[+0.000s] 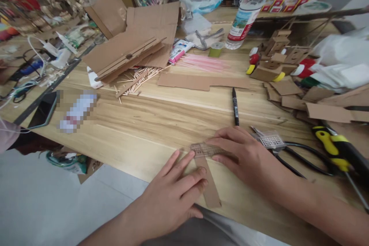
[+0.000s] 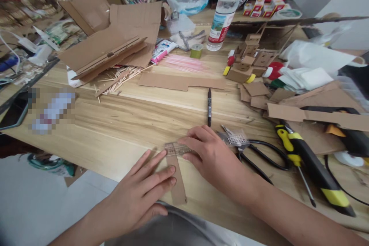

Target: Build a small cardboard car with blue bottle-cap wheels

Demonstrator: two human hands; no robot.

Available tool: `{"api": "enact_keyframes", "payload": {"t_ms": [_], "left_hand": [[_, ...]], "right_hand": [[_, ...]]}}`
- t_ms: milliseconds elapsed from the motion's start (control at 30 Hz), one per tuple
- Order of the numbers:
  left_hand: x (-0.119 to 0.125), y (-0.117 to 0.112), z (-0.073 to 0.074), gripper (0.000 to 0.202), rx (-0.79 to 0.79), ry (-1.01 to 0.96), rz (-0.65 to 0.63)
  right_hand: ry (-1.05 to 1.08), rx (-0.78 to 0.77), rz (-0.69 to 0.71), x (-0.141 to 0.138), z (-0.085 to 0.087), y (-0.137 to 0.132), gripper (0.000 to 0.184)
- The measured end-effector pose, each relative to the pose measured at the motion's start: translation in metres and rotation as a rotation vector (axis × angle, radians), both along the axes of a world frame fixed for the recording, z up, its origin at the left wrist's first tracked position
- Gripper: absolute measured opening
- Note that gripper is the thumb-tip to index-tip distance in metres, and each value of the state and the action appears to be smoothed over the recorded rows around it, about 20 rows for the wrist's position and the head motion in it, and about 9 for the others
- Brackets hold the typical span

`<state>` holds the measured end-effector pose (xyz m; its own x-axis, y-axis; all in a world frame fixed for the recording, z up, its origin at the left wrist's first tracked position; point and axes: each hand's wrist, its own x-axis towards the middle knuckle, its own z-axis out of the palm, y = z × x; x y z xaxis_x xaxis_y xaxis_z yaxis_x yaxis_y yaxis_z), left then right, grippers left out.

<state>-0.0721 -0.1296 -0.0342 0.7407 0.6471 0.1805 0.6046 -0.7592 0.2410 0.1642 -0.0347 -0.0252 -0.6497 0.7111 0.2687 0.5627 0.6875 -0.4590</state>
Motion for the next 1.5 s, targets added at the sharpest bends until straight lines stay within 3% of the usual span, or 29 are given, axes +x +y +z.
{"api": "enact_keyframes", "payload": {"t_ms": [600, 833, 1500], "left_hand": [[-0.0034, -0.0004, -0.0040, 0.052, 0.023, 0.019, -0.008], [-0.0021, 0.0007, -0.0031, 0.051, 0.037, 0.018, -0.013], [-0.0029, 0.0002, -0.0029, 0.053, 0.026, 0.016, -0.012]], "right_hand": [[0.045, -0.009, 0.031, 0.0021, -0.0074, 0.0035, 0.027], [0.051, 0.056, 0.048, 0.0005, -0.0043, 0.0048, 0.025], [0.008, -0.012, 0.032, 0.0026, -0.0024, 0.0055, 0.023]]}}
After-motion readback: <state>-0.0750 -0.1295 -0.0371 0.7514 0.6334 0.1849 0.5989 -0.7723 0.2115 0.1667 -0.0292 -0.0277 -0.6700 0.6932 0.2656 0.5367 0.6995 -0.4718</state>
